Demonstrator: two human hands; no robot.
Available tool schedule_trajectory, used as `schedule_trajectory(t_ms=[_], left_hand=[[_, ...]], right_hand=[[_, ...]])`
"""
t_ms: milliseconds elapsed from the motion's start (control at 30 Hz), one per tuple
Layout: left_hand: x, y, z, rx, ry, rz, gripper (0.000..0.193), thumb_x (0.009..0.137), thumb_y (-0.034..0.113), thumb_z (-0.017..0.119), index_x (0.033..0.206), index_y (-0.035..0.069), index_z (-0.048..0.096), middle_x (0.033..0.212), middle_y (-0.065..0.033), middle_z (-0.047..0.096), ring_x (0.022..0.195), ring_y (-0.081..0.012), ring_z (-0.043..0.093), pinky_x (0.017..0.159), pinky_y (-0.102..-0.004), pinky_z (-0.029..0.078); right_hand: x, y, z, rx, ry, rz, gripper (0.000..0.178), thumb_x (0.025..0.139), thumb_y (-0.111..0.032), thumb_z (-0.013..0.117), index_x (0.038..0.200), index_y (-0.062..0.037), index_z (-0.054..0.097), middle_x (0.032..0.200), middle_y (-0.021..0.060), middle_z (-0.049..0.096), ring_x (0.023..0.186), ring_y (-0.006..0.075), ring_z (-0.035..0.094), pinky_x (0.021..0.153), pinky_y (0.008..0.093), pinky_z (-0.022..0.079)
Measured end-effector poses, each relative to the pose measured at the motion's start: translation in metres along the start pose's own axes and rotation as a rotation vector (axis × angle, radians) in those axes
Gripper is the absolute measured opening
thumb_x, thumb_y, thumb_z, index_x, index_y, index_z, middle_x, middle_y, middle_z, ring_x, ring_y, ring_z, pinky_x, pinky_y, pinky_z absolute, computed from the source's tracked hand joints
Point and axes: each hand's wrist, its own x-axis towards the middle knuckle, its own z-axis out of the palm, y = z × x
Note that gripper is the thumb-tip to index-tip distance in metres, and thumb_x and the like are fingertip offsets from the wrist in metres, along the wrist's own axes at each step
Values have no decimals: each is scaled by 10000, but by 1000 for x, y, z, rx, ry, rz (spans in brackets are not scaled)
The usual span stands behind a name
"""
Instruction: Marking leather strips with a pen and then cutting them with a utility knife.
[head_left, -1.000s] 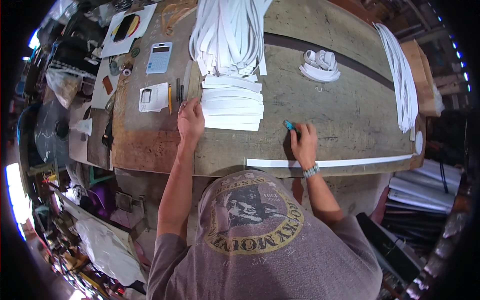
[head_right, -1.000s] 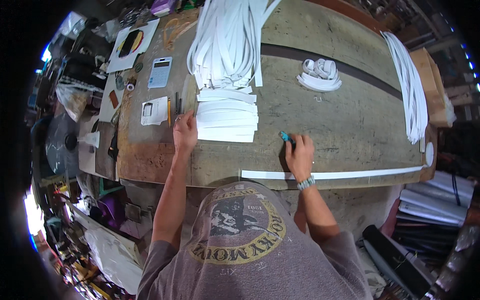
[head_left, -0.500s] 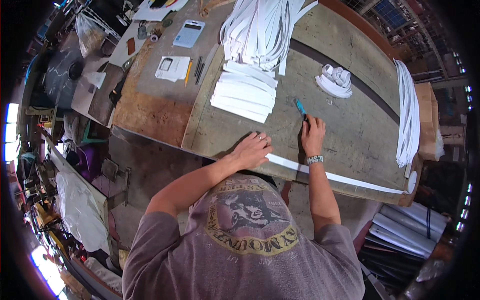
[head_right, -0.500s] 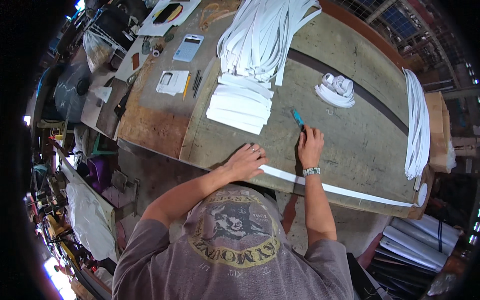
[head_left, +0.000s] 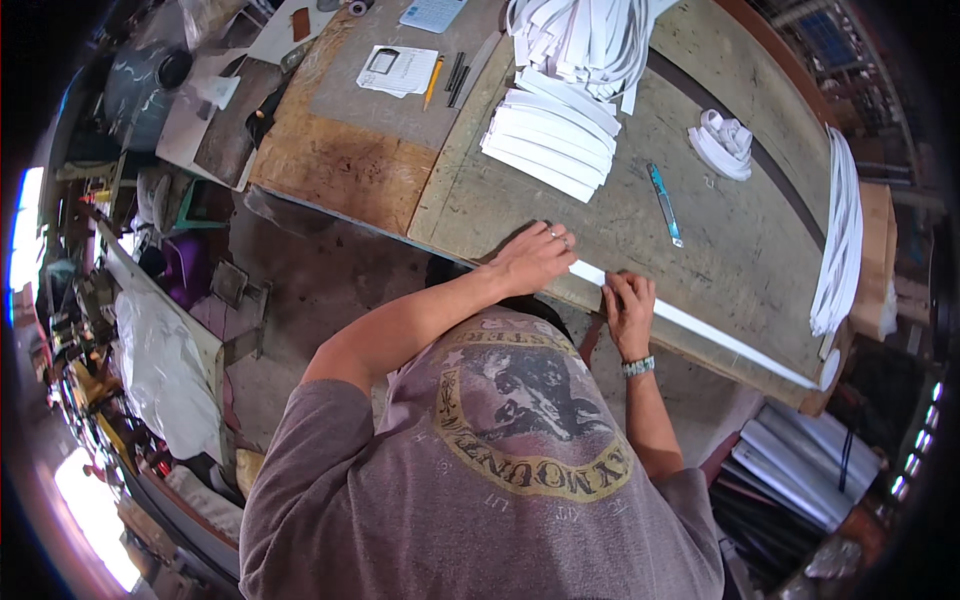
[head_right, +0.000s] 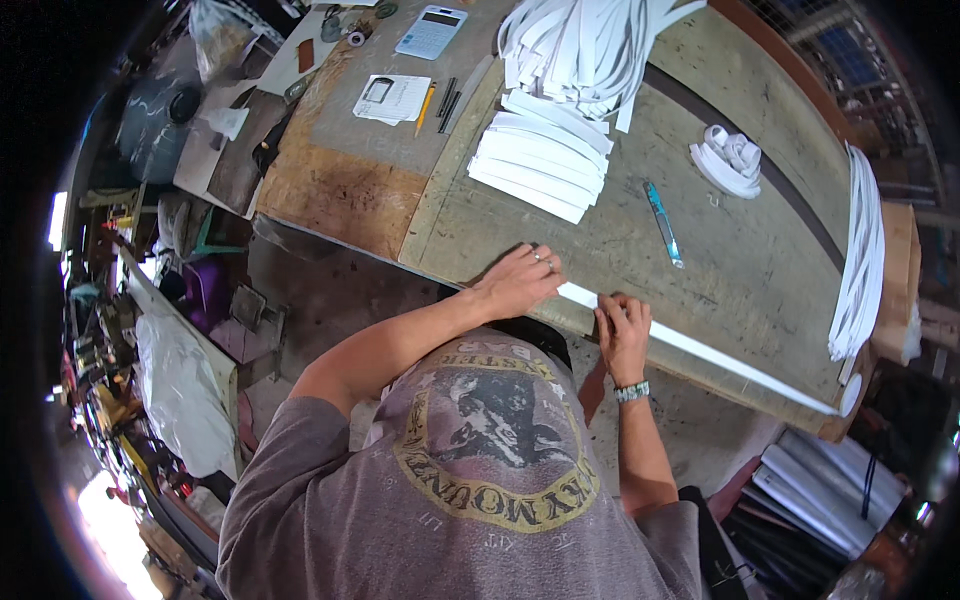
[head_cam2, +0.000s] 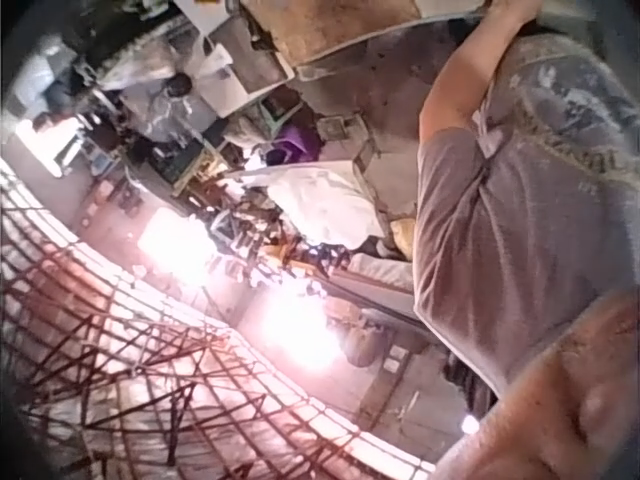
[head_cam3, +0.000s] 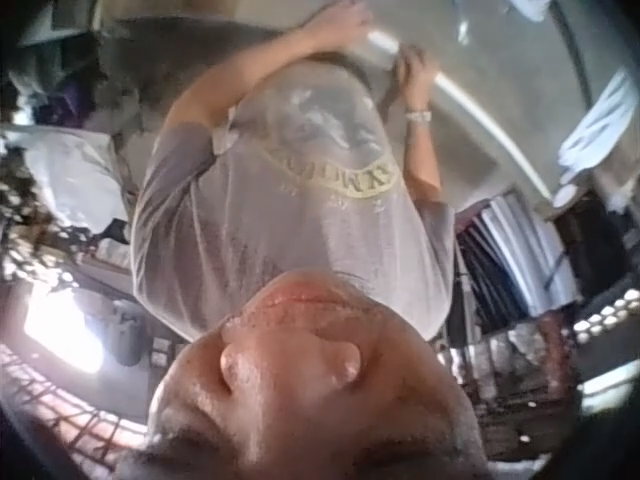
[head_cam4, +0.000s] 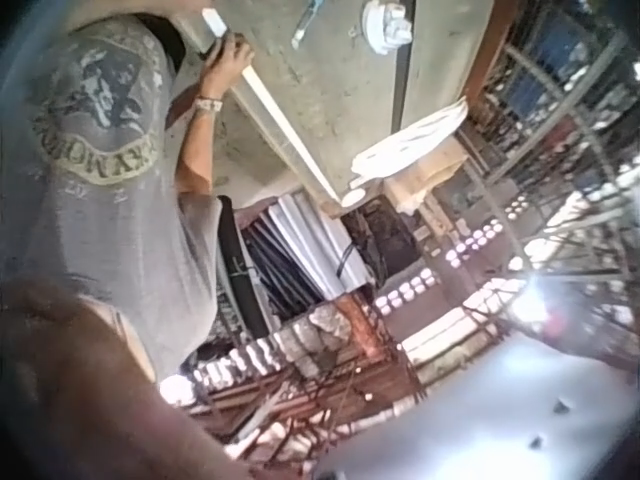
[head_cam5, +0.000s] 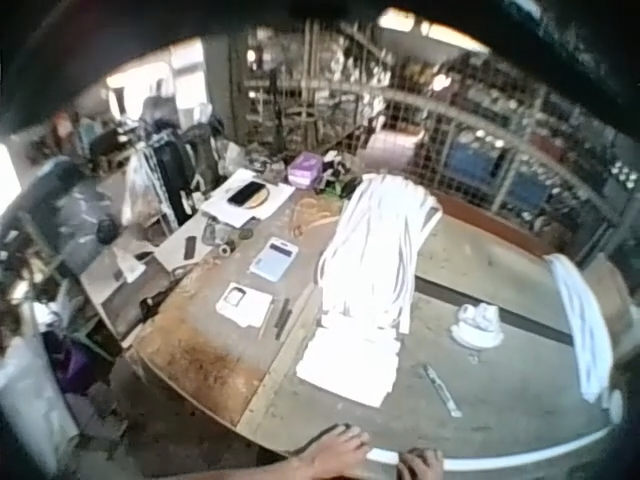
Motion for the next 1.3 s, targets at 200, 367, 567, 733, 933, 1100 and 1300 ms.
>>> schedule_trajectory(t_ms=[200,367,567,733,933,1100,1300], left_hand=[[-49,-8,-33,12,70,-129,317,948,124,702,1256,49,719,1256,-92,662,1268,-302,569,1077,-461,442],[-78,-7,-42,-51,16,-113,466,926,160,731,1371,55,644,1443,-132,572,1421,-349,479,1191,-516,378],[-99,-15,-54,-25,-50,-173,661,908,224,768,1511,67,547,1612,-164,446,1531,-385,365,1289,-542,271],[-115,-19,-61,49,-66,-276,773,905,260,789,1589,84,475,1681,-155,381,1591,-371,294,1308,-535,241],[-122,-25,-70,87,-125,-271,829,897,268,793,1620,93,428,1697,-142,351,1599,-357,273,1316,-520,230],[-123,-25,-71,57,-122,-281,833,887,257,805,1617,104,436,1702,-126,349,1599,-348,277,1315,-514,238],[-121,-25,-72,16,-66,-285,775,872,198,811,1575,105,497,1679,-118,408,1578,-343,334,1291,-514,298]], right_hand=[[27,-50,37,12,25,-40,227,900,-95,796,1124,-85,764,1057,92,666,1005,326,598,851,453,483],[45,-92,63,16,-2,-36,221,914,-110,784,1133,-94,760,1066,76,668,997,318,598,836,448,476],[60,-116,76,12,32,-21,219,924,-122,777,1142,-126,767,1080,59,675,999,313,604,829,448,471],[57,-118,78,-15,37,-26,230,912,-121,793,1141,-131,766,1077,41,674,993,298,601,832,440,482],[59,-123,85,-14,50,-25,220,917,-128,794,1134,-141,765,1073,32,671,991,282,598,823,432,490],[58,-124,85,-13,42,-17,219,923,-131,791,1140,-137,764,1070,25,671,992,277,597,825,429,486],[57,-124,79,-10,-12,13,244,923,-118,793,1167,-120,769,1120,59,686,1016,297,605,877,440,506]])
